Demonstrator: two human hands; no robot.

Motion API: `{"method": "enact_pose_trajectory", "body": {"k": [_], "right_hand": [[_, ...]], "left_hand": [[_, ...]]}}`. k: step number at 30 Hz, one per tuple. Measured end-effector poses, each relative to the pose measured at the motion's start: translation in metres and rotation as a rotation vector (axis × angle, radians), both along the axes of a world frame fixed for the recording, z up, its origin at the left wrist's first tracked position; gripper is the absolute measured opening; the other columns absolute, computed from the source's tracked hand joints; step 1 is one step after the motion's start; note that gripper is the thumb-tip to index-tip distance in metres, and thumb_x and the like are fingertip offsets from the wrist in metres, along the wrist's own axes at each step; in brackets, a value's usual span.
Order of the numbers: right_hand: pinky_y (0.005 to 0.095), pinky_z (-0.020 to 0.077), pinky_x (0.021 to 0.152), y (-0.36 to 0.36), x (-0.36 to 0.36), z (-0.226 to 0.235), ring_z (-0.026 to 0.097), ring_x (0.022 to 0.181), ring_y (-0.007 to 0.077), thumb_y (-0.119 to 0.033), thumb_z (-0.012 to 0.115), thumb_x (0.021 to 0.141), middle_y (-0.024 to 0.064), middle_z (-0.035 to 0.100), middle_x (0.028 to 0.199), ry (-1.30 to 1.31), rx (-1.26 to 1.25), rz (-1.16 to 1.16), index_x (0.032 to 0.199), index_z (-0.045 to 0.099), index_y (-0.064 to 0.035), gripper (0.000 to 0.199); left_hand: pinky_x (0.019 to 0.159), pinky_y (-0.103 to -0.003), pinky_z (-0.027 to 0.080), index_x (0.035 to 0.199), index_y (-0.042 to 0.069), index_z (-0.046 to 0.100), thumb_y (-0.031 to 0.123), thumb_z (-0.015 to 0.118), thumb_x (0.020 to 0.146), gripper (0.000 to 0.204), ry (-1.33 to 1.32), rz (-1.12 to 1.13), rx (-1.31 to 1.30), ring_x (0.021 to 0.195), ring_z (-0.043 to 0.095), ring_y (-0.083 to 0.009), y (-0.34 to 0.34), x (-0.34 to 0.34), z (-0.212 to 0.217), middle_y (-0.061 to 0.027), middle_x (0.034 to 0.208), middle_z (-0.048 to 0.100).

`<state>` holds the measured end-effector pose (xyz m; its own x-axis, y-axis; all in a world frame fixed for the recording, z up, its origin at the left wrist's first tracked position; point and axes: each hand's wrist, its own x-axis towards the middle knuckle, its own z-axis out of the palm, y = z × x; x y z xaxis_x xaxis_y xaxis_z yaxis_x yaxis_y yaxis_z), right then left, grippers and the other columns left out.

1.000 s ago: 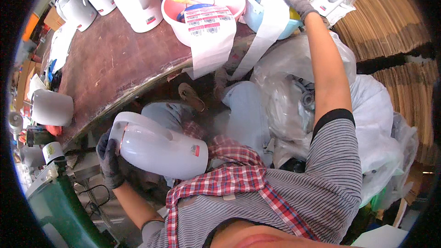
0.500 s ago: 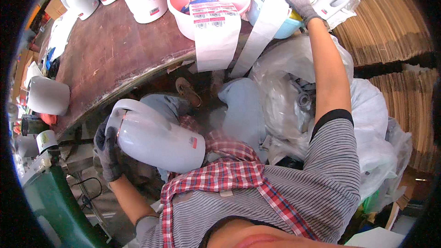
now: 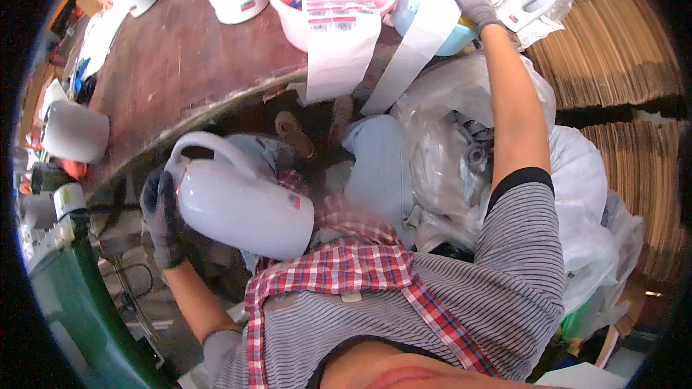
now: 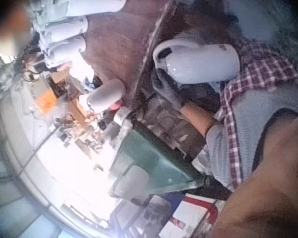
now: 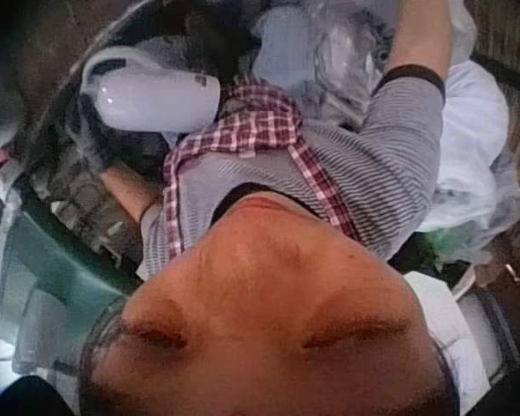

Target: The person assembles white electric kettles by attaching lids and placing them on a table. The person handles the kettles and lids one at a time, repeatedly picking up parts and assembling them.

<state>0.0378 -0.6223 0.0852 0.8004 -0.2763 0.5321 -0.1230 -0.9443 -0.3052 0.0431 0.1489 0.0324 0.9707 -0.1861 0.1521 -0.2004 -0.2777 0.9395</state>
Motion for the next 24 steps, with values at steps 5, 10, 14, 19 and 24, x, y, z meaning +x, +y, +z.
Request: {"method": "enact_pose_trajectory", "body": {"k": [5, 10, 14, 19, 24], "right_hand": [[0.0438, 0.0500, 0.090, 0.085, -0.016, 0.035, 0.064, 0.101, 0.0343, -0.025, 0.061, 0.088, 0.0174, 0.068, 0.107, -0.147, -0.370, 0.006, 0.114, 0.064, -0.0075, 0.032], [0.0262, 0.0501, 0.085, 0.223, -0.069, 0.031, 0.064, 0.094, 0.0117, -0.021, 0.072, 0.091, 0.0055, 0.070, 0.104, -0.234, 0.640, 0.326, 0.115, 0.070, -0.0020, 0.030], [0.0271, 0.0514, 0.080, 0.341, -0.107, -0.032, 0.063, 0.089, 0.0124, -0.024, 0.074, 0.088, 0.0033, 0.068, 0.099, 0.311, 1.109, 0.640, 0.109, 0.069, -0.0044, 0.030], [0.0231, 0.0480, 0.067, 0.425, -0.138, -0.091, 0.060, 0.077, 0.0085, -0.023, 0.074, 0.087, 0.0011, 0.068, 0.089, 0.659, 1.464, 0.603, 0.104, 0.070, -0.0050, 0.025], [0.0209, 0.0424, 0.060, 0.438, -0.146, -0.105, 0.055, 0.067, 0.0056, -0.023, 0.073, 0.088, -0.0007, 0.065, 0.081, 0.711, 1.535, 0.599, 0.102, 0.070, -0.0044, 0.024]], "left_hand": [[0.086, -0.030, 0.048, 0.117, 0.000, 0.067, 0.020, 0.062, 0.098, 0.028, 0.173, -0.095, 0.058, 0.096, 0.059, -0.0134, -0.008, 0.016, 0.013, -0.0059, 0.106, 0.068], [0.089, -0.029, 0.049, 0.124, 0.001, 0.065, 0.027, 0.062, 0.098, 0.037, 0.278, -0.104, 0.226, 0.099, 0.063, -0.0142, -0.005, 0.046, -0.011, -0.0108, 0.110, 0.070], [0.091, -0.033, 0.050, 0.127, -0.002, 0.062, 0.029, 0.060, 0.098, 0.042, 0.016, -0.072, 0.737, 0.103, 0.065, -0.0206, 0.004, 0.068, -0.032, -0.0156, 0.117, 0.069], [0.093, -0.033, 0.049, 0.126, 0.000, 0.063, 0.030, 0.059, 0.098, 0.041, -0.172, -0.184, 0.776, 0.104, 0.065, -0.0209, -0.005, 0.065, -0.032, -0.0173, 0.119, 0.068], [0.094, -0.031, 0.048, 0.130, 0.003, 0.063, 0.027, 0.061, 0.098, 0.040, 0.196, -0.074, 0.535, 0.105, 0.064, -0.0172, -0.016, 0.058, -0.024, -0.0128, 0.120, 0.068]]}}
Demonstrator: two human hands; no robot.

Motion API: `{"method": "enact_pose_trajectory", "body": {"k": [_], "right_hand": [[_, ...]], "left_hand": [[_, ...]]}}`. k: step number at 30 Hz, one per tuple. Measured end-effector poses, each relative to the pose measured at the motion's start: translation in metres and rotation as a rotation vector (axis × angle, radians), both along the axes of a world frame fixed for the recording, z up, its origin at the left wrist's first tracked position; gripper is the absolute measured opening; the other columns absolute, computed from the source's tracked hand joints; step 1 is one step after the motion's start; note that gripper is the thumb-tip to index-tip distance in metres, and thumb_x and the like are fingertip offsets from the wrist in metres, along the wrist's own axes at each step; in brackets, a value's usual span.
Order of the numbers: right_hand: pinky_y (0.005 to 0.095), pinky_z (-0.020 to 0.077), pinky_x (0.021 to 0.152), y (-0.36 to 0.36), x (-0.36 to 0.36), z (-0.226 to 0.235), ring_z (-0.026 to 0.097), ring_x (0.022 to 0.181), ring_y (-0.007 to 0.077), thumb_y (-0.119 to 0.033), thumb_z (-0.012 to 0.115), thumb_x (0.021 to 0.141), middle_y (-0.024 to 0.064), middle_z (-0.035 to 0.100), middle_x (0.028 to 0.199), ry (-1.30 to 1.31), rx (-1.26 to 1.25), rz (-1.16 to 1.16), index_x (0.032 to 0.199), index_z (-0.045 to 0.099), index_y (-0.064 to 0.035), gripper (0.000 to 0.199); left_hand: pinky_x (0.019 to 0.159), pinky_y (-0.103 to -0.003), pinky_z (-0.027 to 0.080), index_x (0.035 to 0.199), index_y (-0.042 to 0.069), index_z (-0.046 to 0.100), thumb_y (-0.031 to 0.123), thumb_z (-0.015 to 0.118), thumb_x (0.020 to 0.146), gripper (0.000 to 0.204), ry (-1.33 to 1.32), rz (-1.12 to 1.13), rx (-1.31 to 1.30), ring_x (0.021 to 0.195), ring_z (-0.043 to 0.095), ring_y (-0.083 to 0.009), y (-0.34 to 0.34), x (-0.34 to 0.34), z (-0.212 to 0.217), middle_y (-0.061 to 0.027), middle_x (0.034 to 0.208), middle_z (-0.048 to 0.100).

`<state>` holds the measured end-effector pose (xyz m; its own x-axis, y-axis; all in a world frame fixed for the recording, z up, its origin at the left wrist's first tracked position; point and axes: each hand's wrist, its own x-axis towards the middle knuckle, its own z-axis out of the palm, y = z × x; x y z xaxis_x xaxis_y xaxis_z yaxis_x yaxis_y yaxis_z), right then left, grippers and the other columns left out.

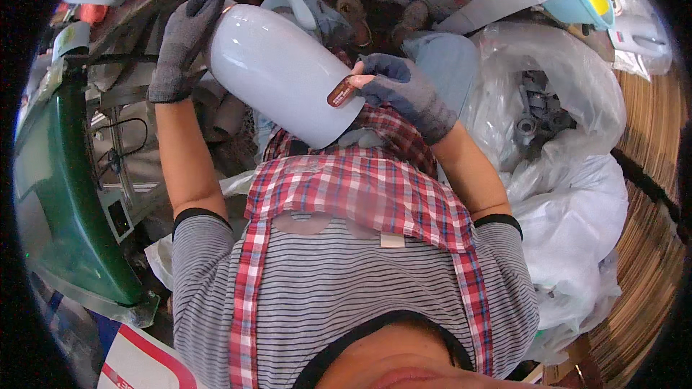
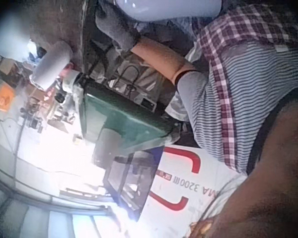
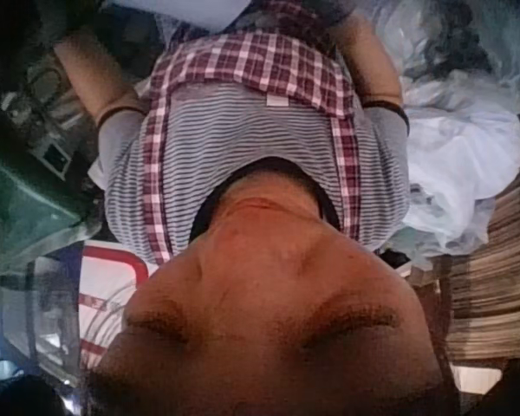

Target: The person assembles white electric kettles by attaching lids and placing them on a table. The person handles the kettles and lids one at a time, repeatedly picking up parts and assembling them.

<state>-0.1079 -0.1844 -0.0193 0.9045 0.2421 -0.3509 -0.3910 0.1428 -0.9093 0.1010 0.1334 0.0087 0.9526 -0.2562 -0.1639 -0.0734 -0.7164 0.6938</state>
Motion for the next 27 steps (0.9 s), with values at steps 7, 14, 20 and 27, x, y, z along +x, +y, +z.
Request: {"method": "enact_pose_trajectory", "body": {"k": [7, 14, 20, 27], "right_hand": [[0.0212, 0.0406, 0.059, 0.004, 0.000, -0.008, 0.051, 0.064, 0.0047, -0.023, 0.073, 0.089, -0.0018, 0.063, 0.080, 0.040, 0.040, -0.021, 0.101, 0.069, -0.0043, 0.023], [0.0231, 0.0466, 0.069, 0.013, -0.007, -0.026, 0.056, 0.079, 0.0053, -0.026, 0.073, 0.090, -0.0023, 0.064, 0.087, -0.256, -0.140, -0.065, 0.102, 0.068, -0.0029, 0.026], [0.0302, 0.0514, 0.080, 0.007, -0.016, -0.031, 0.065, 0.087, 0.0177, -0.029, 0.074, 0.088, 0.0093, 0.068, 0.097, -0.497, -0.575, -0.065, 0.107, 0.067, -0.0043, 0.032], [0.0329, 0.0539, 0.076, -0.082, -0.135, -0.063, 0.068, 0.089, 0.0195, -0.032, 0.072, 0.089, 0.0039, 0.069, 0.098, -0.256, -0.689, -0.747, 0.108, 0.066, -0.0052, 0.033]], "left_hand": [[0.085, -0.031, 0.049, 0.116, 0.004, 0.070, 0.038, 0.065, 0.094, 0.041, -0.097, 0.040, -0.173, 0.089, 0.065, -0.0164, 0.001, -0.007, -0.011, -0.0114, 0.101, 0.073], [0.084, -0.030, 0.050, 0.119, 0.002, 0.069, 0.031, 0.066, 0.095, 0.038, -0.063, 0.054, -0.240, 0.091, 0.063, -0.0132, 0.003, -0.010, -0.008, -0.0111, 0.104, 0.072], [0.086, -0.028, 0.050, 0.123, 0.001, 0.068, 0.023, 0.065, 0.096, 0.034, -0.045, 0.038, -0.263, 0.096, 0.063, -0.0133, -0.005, -0.013, -0.001, -0.0095, 0.112, 0.070], [0.096, -0.035, 0.047, 0.128, -0.002, 0.062, 0.028, 0.056, 0.102, 0.040, -0.002, -0.060, -0.216, 0.108, 0.060, -0.0190, -0.025, -0.003, -0.001, -0.0105, 0.118, 0.067]]}}
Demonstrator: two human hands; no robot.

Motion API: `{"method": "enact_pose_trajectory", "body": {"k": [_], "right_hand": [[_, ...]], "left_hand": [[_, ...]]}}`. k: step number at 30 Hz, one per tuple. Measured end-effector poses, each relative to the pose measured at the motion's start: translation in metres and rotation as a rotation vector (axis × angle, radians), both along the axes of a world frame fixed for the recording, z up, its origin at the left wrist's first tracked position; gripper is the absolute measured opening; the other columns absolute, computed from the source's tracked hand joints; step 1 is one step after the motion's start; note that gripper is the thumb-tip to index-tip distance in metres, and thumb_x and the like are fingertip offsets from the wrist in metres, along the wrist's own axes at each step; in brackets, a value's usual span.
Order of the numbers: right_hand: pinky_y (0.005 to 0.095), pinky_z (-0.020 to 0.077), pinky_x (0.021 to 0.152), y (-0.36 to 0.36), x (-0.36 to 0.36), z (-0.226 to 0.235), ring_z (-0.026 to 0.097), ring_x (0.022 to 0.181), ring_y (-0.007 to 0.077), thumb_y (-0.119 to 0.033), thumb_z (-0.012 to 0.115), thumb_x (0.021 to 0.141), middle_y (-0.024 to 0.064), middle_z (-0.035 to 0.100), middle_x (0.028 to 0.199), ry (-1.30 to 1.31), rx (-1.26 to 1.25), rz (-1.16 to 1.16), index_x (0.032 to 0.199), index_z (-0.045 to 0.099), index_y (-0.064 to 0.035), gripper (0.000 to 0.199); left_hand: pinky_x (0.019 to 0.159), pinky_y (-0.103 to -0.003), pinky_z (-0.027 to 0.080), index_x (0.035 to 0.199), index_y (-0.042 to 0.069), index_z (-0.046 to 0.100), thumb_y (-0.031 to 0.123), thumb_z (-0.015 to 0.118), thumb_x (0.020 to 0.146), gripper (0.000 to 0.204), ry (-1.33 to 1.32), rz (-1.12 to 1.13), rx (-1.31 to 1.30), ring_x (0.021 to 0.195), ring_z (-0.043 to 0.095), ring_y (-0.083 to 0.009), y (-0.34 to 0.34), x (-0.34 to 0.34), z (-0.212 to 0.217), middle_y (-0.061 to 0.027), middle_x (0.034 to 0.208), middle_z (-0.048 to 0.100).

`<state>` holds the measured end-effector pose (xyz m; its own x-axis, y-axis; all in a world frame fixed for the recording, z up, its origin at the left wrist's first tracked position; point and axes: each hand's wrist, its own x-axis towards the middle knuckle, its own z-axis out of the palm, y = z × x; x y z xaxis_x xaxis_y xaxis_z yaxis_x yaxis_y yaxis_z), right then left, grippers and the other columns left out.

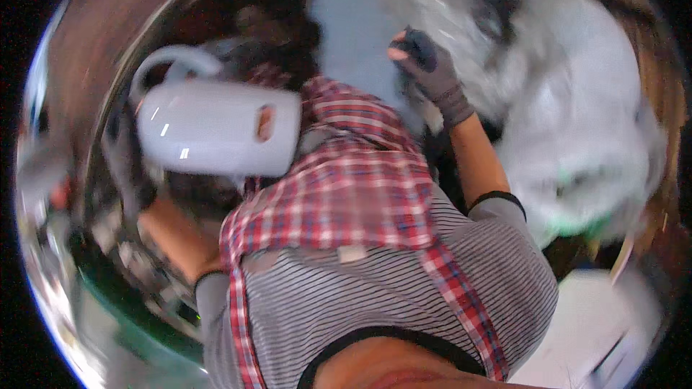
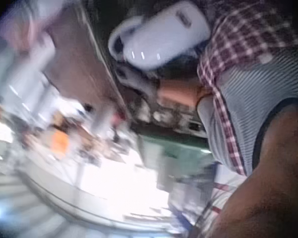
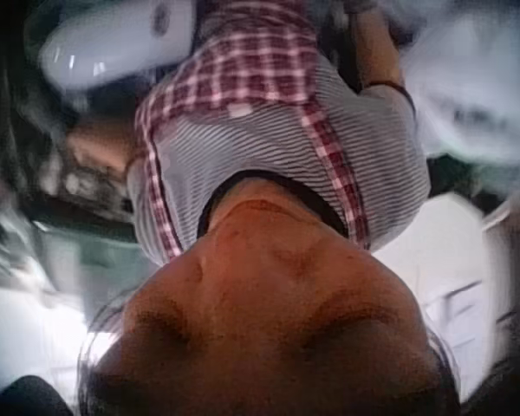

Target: The person assembles white electric kettles by attaching lids and placing them on a table. The person handles the kettles and lids one at a time, repeatedly picking up parts and assembling them.

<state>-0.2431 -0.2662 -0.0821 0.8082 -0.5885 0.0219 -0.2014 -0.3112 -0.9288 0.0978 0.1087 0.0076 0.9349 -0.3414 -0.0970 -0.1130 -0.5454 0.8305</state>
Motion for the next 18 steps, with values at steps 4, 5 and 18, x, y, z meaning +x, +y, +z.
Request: {"method": "enact_pose_trajectory", "body": {"k": [4, 5, 18], "right_hand": [[0.0271, 0.0512, 0.078, -0.026, -0.170, 0.008, 0.064, 0.087, 0.0139, -0.021, 0.066, 0.093, 0.0027, 0.068, 0.103, 0.154, 0.528, -0.491, 0.113, 0.067, -0.0049, 0.026], [0.0271, 0.0512, 0.080, -0.013, -0.211, 0.006, 0.065, 0.089, 0.0142, -0.025, 0.066, 0.093, 0.0032, 0.068, 0.105, 0.293, 0.684, -0.548, 0.116, 0.066, -0.0048, 0.030], [0.0520, 0.0295, 0.115, 0.076, -0.320, -0.173, 0.029, 0.142, 0.0478, -0.057, 0.063, 0.086, 0.0226, 0.018, 0.161, 1.564, 0.248, -0.380, 0.158, 0.016, -0.0117, 0.097]], "left_hand": [[0.098, -0.035, 0.045, 0.128, -0.006, 0.057, 0.022, 0.050, 0.104, 0.037, 0.006, -0.148, -0.083, 0.110, 0.057, -0.0208, 0.024, -0.004, -0.001, -0.0129, 0.124, 0.061], [0.102, -0.035, 0.042, 0.131, -0.004, 0.055, 0.023, 0.048, 0.104, 0.039, 0.272, -0.007, -0.277, 0.112, 0.055, -0.0220, 0.028, -0.001, -0.002, -0.0123, 0.125, 0.060], [0.114, -0.036, 0.031, 0.142, -0.002, 0.044, 0.026, 0.038, 0.106, 0.045, 0.181, -0.069, -0.154, 0.130, 0.044, -0.0227, 0.013, 0.044, 0.027, -0.0115, 0.143, 0.048]]}}
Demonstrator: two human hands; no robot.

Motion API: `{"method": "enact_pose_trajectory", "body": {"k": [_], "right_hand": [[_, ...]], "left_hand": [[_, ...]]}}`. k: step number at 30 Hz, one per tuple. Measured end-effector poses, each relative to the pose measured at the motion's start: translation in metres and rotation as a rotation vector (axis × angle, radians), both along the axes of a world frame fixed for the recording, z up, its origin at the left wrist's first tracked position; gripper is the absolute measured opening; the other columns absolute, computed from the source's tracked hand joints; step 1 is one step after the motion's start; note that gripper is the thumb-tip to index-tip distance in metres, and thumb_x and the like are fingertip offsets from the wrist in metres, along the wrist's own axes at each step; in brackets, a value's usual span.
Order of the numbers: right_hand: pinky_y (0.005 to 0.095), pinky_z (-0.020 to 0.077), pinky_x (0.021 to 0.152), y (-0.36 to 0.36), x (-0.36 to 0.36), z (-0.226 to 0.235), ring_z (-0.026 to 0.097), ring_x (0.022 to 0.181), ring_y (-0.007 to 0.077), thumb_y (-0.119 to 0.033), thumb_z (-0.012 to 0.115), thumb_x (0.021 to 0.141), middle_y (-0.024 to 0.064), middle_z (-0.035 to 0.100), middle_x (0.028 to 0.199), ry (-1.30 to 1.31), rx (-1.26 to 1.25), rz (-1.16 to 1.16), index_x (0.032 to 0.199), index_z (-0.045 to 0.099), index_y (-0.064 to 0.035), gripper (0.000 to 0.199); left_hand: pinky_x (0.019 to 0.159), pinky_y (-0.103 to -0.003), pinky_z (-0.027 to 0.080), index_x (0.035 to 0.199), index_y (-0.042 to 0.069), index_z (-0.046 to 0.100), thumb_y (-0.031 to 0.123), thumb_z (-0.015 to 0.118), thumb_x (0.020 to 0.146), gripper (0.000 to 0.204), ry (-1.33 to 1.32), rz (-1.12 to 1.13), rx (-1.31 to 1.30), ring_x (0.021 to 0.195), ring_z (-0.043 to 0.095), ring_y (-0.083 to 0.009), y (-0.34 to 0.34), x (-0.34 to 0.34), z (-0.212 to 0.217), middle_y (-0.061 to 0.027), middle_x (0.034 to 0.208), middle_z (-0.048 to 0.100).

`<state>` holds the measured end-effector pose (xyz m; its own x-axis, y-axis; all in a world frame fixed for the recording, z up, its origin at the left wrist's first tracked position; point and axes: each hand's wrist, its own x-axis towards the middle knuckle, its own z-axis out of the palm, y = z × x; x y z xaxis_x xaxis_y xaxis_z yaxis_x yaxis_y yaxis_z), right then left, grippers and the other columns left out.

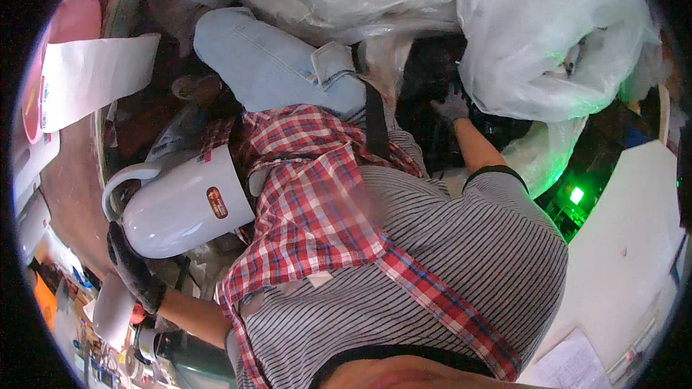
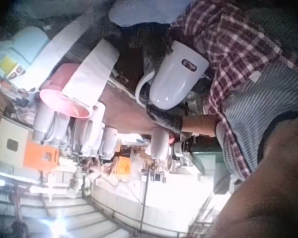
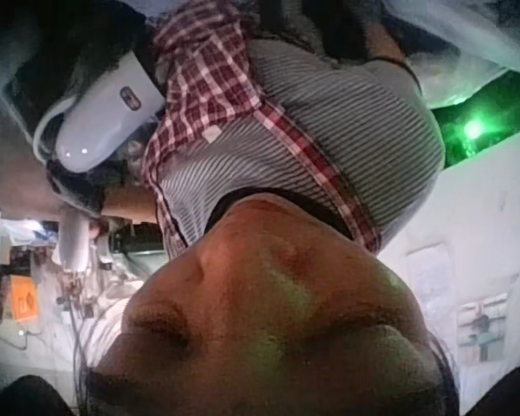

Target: The person assembles white electric kettles by attaching lids and placing them on a table. The person handles the kettles and lids one at a time, repeatedly picking up parts and assembling them.

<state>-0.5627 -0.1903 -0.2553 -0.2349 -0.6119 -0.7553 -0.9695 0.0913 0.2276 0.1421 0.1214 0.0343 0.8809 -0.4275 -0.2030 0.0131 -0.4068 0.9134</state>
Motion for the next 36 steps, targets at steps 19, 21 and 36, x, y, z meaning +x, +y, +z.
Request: {"method": "enact_pose_trajectory", "body": {"k": [19, 21, 36], "right_hand": [[0.0477, 0.0487, 0.098, -0.012, 0.004, 0.060, 0.060, 0.117, 0.0356, -0.035, 0.056, 0.095, 0.0183, 0.059, 0.132, -0.156, 0.094, 0.623, 0.135, 0.056, -0.0128, 0.046], [0.0464, 0.0489, 0.097, -0.022, 0.032, 0.127, 0.059, 0.118, 0.0361, -0.035, 0.058, 0.094, 0.0200, 0.058, 0.133, -0.334, -0.040, 0.628, 0.133, 0.055, -0.0082, 0.048], [0.0338, 0.0330, 0.111, -0.065, 0.402, 0.227, 0.045, 0.130, 0.0218, -0.026, 0.057, 0.099, 0.0131, 0.050, 0.137, -1.981, 0.035, 0.132, 0.140, 0.047, -0.0006, 0.049]], "left_hand": [[0.119, -0.039, 0.023, 0.149, 0.000, 0.035, 0.030, 0.037, 0.106, 0.053, 0.082, 0.203, -0.212, 0.141, 0.035, -0.0253, -0.034, -0.044, -0.027, -0.0122, 0.154, 0.037], [0.120, -0.041, 0.023, 0.150, 0.000, 0.034, 0.032, 0.037, 0.106, 0.054, 0.255, 0.214, -0.347, 0.142, 0.035, -0.0258, -0.028, -0.075, -0.028, -0.0124, 0.154, 0.037], [0.097, -0.039, 0.046, 0.129, 0.002, 0.055, 0.034, 0.046, 0.103, 0.042, 0.399, 0.298, -0.764, 0.112, 0.060, -0.0230, -0.076, -0.132, -0.088, -0.0121, 0.123, 0.063]]}}
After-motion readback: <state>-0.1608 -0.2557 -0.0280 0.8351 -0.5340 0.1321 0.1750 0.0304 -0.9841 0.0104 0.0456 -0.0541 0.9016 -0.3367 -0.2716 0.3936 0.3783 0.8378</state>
